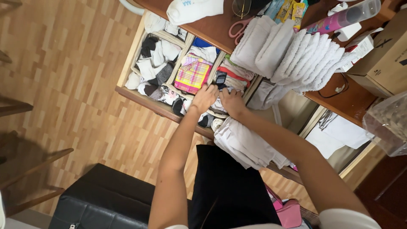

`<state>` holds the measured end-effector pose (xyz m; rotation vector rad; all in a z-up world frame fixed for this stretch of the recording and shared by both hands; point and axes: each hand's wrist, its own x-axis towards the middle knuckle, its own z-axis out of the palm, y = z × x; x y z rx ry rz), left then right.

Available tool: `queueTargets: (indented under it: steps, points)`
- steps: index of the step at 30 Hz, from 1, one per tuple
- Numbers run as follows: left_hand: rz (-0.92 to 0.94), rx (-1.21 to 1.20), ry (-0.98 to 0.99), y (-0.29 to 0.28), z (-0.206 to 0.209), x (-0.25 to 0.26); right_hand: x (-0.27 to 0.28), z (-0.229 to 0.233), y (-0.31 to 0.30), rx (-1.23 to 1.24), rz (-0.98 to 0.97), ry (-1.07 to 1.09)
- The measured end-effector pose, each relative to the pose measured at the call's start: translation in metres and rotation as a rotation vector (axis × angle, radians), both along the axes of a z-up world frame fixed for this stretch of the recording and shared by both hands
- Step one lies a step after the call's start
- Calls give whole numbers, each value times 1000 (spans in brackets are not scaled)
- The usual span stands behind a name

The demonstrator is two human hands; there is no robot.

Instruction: Fold laundry and organize it into a dresser drawer.

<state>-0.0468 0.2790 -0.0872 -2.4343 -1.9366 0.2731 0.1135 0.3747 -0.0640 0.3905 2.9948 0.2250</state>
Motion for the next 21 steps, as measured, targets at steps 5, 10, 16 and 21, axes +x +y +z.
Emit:
queueTargets:
  steps: [5, 10, 16, 21]
  points:
    - [5, -61, 227, 12, -26, 16, -4, 2, -2, -29, 10, -83]
    - [130, -74, 256, 6, -38, 40, 22, 44, 28, -702, -90, -129]
    - [690, 213, -670, -68, 86, 88, 151, 76, 29, -1162, -420, 130]
    - [1405, 741, -1638, -143, 72, 242, 203, 64, -15, -1393, -735, 68]
